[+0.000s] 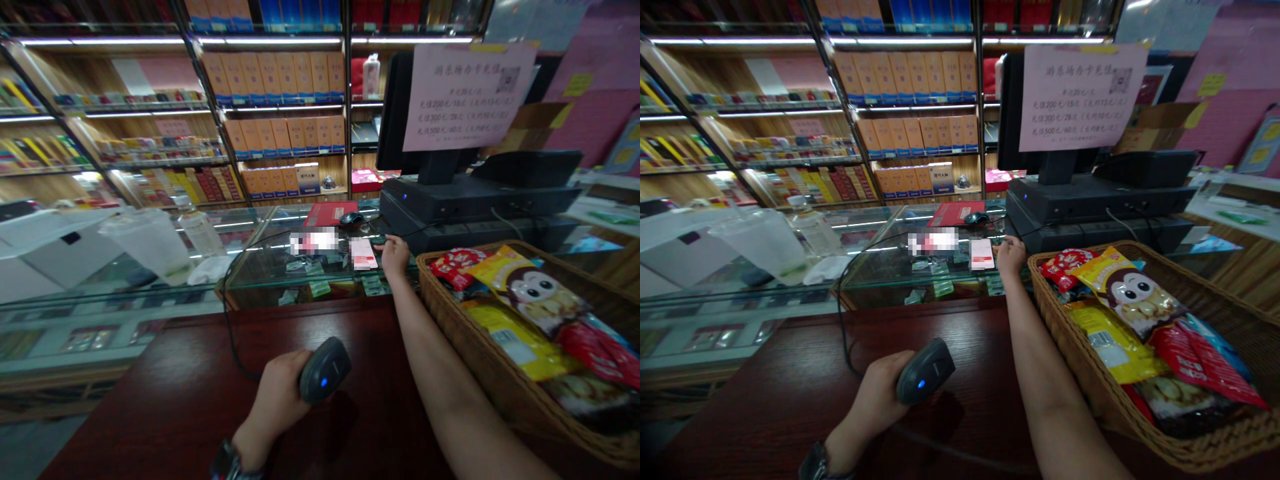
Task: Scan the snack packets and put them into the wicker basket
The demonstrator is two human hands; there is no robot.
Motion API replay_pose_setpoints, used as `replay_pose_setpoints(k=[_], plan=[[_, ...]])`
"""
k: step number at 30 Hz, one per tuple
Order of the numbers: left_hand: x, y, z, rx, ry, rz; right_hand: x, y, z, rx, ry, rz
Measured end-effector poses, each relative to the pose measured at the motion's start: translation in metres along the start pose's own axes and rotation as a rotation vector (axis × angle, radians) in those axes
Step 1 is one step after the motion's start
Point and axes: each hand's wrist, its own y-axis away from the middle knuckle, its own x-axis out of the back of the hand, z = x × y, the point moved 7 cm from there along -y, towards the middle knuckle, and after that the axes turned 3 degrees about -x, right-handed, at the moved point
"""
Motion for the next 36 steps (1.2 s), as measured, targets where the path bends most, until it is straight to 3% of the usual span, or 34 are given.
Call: replay_pose_setpoints(k=[36], plan=[[-0.0021,0.0001,-0.0021,0.028,0.000,-0.038,-0.0022,-0.0028,0.0060,0.044,-0.132,0.063]])
